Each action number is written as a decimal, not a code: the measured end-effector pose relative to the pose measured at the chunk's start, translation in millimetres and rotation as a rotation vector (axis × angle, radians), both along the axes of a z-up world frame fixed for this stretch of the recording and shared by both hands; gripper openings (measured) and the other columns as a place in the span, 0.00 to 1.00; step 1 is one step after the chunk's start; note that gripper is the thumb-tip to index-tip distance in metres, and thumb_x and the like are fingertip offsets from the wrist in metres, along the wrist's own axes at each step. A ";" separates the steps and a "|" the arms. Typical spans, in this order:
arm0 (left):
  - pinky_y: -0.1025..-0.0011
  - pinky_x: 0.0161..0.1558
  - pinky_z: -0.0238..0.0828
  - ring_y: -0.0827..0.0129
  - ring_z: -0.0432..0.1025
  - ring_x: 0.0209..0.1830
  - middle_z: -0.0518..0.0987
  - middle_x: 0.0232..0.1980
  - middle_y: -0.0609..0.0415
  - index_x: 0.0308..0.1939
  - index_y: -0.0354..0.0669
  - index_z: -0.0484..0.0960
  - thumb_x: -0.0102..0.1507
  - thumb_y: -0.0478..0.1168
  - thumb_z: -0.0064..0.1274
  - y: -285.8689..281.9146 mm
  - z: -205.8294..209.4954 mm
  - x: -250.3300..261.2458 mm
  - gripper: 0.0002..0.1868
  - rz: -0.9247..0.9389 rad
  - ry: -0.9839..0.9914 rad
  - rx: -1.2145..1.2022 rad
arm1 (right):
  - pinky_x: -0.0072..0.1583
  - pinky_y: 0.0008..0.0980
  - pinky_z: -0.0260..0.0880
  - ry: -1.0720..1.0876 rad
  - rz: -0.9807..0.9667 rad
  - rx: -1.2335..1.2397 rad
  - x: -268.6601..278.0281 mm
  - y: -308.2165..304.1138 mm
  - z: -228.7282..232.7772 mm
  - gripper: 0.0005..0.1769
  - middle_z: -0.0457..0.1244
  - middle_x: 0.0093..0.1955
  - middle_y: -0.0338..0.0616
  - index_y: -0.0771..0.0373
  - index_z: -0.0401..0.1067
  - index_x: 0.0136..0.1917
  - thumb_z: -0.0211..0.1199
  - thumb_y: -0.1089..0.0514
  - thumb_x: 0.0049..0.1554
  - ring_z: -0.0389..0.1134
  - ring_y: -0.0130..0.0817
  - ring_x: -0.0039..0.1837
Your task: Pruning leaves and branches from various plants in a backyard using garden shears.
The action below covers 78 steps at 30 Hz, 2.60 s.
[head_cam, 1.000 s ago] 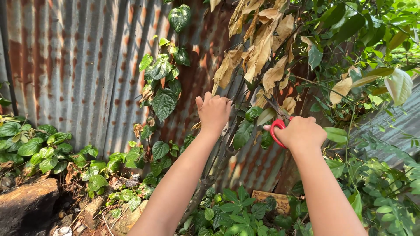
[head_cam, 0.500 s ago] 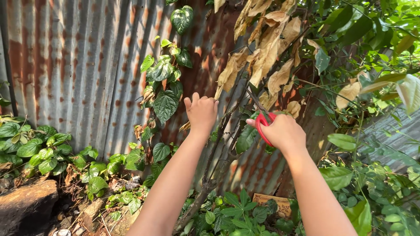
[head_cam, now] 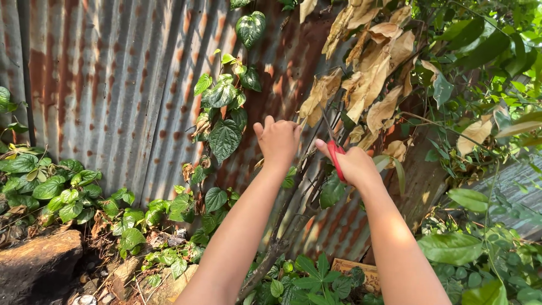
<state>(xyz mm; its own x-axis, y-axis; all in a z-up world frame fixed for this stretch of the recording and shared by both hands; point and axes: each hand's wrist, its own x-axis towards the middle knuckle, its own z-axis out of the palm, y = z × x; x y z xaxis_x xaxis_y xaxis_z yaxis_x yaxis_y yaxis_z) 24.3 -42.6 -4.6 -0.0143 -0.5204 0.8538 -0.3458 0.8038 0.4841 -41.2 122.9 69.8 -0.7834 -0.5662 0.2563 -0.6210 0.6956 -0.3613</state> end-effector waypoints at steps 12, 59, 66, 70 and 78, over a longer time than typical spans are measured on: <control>0.56 0.50 0.54 0.62 0.69 0.45 0.83 0.31 0.59 0.30 0.54 0.91 0.61 0.50 0.58 -3.3 25.5 -23.7 0.11 -0.045 0.067 0.007 | 0.53 0.44 0.70 -0.017 -0.056 -0.027 -31.7 5.0 -19.2 0.57 0.66 0.32 0.59 0.74 0.69 0.25 0.55 0.10 0.41 0.73 0.49 0.43; 0.55 0.53 0.55 0.63 0.69 0.47 0.81 0.30 0.58 0.27 0.50 0.86 0.62 0.46 0.56 -26.0 4.1 -17.1 0.11 0.069 -0.075 -0.100 | 0.40 0.37 0.70 -0.074 0.024 -0.197 -20.7 -40.2 3.5 0.48 0.64 0.24 0.50 0.69 0.67 0.23 0.62 0.18 0.49 0.70 0.40 0.30; 0.56 0.53 0.58 0.62 0.70 0.47 0.80 0.31 0.57 0.27 0.49 0.85 0.62 0.48 0.57 -16.3 -9.3 -7.0 0.11 0.108 -0.107 -0.109 | 0.40 0.37 0.71 -0.099 0.049 -0.177 -21.7 -22.9 -8.1 0.46 0.65 0.25 0.51 0.68 0.67 0.25 0.62 0.19 0.50 0.72 0.39 0.30; 0.56 0.51 0.58 0.60 0.70 0.47 0.80 0.30 0.57 0.26 0.49 0.86 0.62 0.46 0.58 -2.0 -17.8 8.3 0.11 0.116 -0.103 -0.104 | 0.39 0.34 0.69 -0.066 0.074 -0.138 -14.6 -4.9 -22.4 0.48 0.65 0.23 0.51 0.68 0.69 0.24 0.60 0.18 0.52 0.71 0.38 0.30; 0.56 0.50 0.58 0.61 0.70 0.45 0.81 0.31 0.57 0.26 0.48 0.86 0.61 0.44 0.58 34.3 -61.9 35.7 0.10 0.075 -0.137 -0.069 | 0.35 0.33 0.69 -0.245 0.199 -0.234 27.0 54.7 -73.0 0.46 0.62 0.23 0.47 0.67 0.66 0.25 0.58 0.18 0.50 0.72 0.38 0.27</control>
<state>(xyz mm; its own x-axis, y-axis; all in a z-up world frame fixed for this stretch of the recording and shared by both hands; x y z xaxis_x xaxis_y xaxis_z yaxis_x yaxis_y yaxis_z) 60.0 -8.3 -66.5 -0.0965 -0.4642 0.8805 -0.4655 0.8029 0.3723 -14.2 177.6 -3.2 -0.7179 -0.6621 0.2151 -0.6111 0.4514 -0.6502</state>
